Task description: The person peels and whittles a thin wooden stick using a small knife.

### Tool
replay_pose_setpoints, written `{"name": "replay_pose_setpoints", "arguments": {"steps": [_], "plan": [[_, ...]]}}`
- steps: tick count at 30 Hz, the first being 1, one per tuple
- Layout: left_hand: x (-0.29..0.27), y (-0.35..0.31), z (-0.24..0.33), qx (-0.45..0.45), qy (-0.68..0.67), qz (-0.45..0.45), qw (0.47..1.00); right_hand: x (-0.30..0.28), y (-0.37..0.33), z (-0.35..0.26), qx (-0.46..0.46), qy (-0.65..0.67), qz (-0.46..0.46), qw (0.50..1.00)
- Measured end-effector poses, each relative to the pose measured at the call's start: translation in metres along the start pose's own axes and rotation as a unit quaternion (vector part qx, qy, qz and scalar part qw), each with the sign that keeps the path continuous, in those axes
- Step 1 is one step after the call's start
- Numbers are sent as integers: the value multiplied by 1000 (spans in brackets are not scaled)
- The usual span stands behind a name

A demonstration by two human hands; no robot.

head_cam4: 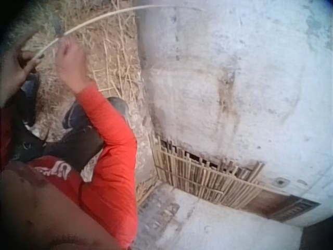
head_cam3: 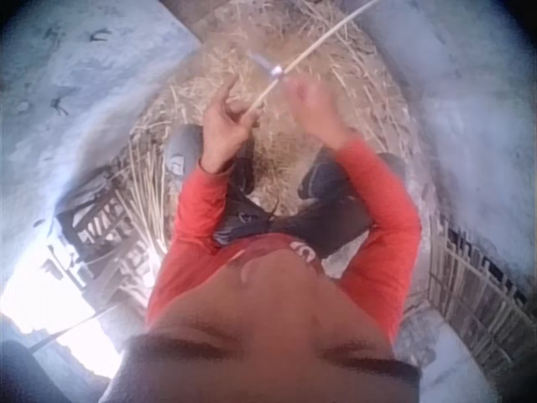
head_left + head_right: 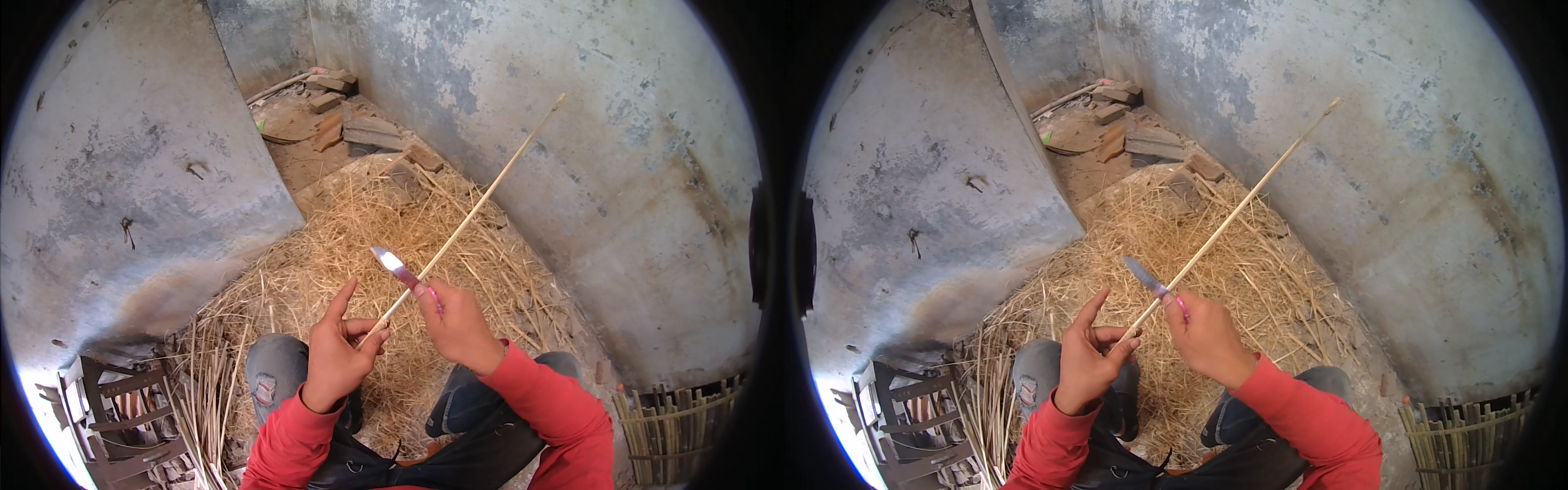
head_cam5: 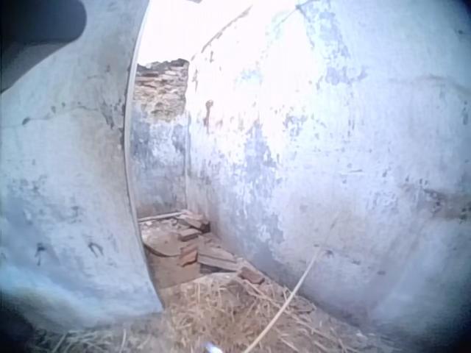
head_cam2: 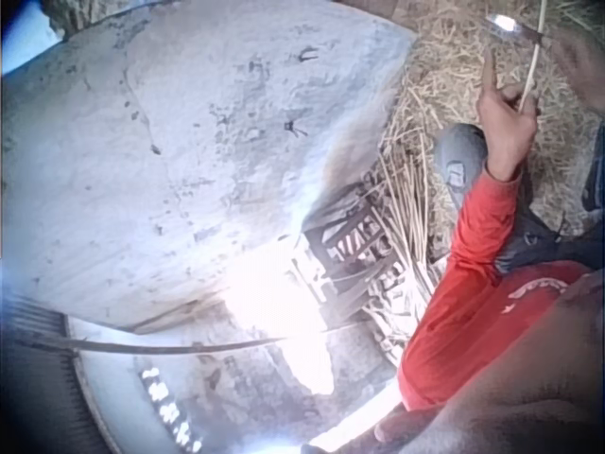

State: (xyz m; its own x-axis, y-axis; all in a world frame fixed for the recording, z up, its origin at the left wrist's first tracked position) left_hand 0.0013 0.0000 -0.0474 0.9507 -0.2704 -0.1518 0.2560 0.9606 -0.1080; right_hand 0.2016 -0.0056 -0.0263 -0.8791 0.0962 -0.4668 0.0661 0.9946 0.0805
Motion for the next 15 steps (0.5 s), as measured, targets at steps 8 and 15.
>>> {"name": "replay_pose_setpoints", "arguments": {"steps": [8,15], "plan": [[-3,-1,-9,24,13,28,999,37,-19,1,14,11,-80,997],[-8,-1,-1,-7,-51,-20,998,38,-15,12,75,144,-109,981]]}}
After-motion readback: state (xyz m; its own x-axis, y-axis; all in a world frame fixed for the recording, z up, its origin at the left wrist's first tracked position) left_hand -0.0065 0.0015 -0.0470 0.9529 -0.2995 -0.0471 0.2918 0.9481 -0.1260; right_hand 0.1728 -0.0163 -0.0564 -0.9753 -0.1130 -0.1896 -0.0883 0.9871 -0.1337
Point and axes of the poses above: each hand's wrist, its own y-axis towards the middle knuckle, its own x-axis out of the palm, z = x × y, the point moved 2 cm from there along y, towards the middle knuckle, and after that the axes turned 5 degrees about y, right-handed, at the moved point
